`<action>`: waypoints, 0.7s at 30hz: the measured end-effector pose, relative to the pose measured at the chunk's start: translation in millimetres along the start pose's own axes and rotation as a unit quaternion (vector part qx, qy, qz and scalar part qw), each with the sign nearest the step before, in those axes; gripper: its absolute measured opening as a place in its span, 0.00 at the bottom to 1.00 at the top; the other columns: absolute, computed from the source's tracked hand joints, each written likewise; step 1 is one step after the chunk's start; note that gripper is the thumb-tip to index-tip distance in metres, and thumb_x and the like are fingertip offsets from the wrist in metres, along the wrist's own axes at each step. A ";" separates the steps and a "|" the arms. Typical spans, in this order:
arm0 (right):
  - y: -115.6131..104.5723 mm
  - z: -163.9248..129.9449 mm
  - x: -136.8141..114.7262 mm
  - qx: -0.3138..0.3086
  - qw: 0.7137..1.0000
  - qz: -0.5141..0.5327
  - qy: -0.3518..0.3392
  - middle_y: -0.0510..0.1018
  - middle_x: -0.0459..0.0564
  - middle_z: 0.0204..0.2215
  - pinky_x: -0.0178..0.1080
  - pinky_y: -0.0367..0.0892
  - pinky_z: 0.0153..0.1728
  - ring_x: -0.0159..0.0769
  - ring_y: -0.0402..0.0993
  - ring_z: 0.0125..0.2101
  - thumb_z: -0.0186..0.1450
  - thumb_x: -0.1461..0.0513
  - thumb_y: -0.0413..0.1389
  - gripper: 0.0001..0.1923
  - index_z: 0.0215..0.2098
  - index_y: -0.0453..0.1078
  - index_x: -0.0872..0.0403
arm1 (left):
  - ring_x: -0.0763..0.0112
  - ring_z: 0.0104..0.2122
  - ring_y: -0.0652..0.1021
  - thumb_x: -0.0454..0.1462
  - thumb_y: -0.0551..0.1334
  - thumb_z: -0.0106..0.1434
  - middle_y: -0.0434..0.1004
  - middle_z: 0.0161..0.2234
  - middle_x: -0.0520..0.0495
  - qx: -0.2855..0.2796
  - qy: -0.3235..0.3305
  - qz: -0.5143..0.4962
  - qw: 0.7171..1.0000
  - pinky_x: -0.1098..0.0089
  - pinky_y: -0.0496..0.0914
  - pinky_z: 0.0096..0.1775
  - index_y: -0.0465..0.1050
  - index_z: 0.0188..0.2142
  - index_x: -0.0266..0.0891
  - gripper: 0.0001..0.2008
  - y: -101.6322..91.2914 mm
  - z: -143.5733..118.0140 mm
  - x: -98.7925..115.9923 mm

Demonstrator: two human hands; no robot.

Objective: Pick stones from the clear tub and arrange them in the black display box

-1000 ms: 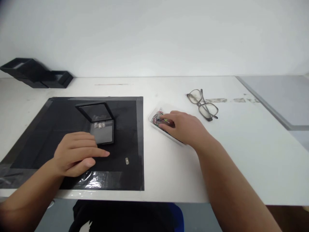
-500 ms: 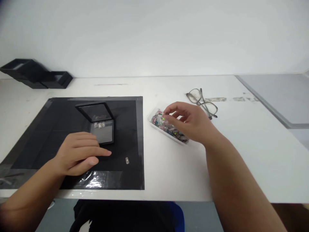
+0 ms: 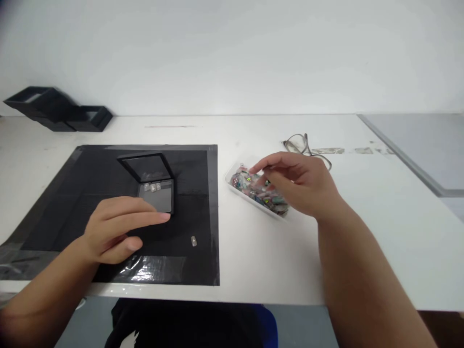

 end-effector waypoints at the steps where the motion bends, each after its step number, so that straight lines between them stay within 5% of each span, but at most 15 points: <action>1: -4.3 1.1 5.0 0.018 0.997 -0.072 0.017 0.82 0.50 0.33 0.43 0.73 0.32 0.36 0.76 0.29 0.62 0.62 0.56 0.09 0.37 0.78 0.52 | 0.76 0.28 0.76 0.46 0.49 0.73 0.78 0.32 0.47 -0.008 -0.002 -0.001 1.000 0.74 0.70 0.31 0.73 0.50 0.38 0.20 1.1 -0.1 -0.1; 6: 1.3 5.7 22.8 -0.036 0.969 -0.235 0.073 0.82 0.45 0.37 0.44 0.69 0.30 0.34 0.72 0.24 0.61 0.61 0.53 0.15 0.43 0.77 0.46 | 0.77 0.25 0.75 0.44 0.53 0.72 0.77 0.28 0.51 -0.040 -0.012 0.008 0.999 0.74 0.68 0.28 0.73 0.50 0.39 0.16 6.6 -0.2 -0.5; 11: 25.3 6.0 20.7 -0.110 0.933 -0.339 0.041 0.79 0.48 0.50 0.47 0.69 0.33 0.49 0.77 0.40 0.64 0.48 0.53 0.25 0.58 0.70 0.41 | 0.77 0.25 0.75 0.41 0.57 0.70 0.77 0.28 0.52 -0.048 -0.007 0.024 0.999 0.74 0.67 0.29 0.73 0.49 0.40 0.12 10.1 0.3 0.7; 21: 51.9 -0.5 7.8 -0.209 0.951 -0.222 -0.059 0.77 0.50 0.51 0.47 0.69 0.43 0.47 0.73 0.49 0.65 0.51 0.54 0.15 0.47 0.76 0.44 | 0.77 0.24 0.74 0.38 0.58 0.69 0.76 0.26 0.53 -0.067 -0.018 0.032 0.997 0.74 0.67 0.29 0.74 0.48 0.41 0.11 18.5 1.7 0.4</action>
Point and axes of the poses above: each hand's wrist, its own z-axis towards the middle knuckle, its own y-axis out of the palm, x = y × z, the point moved 8 cm from there along z, towards the middle knuckle
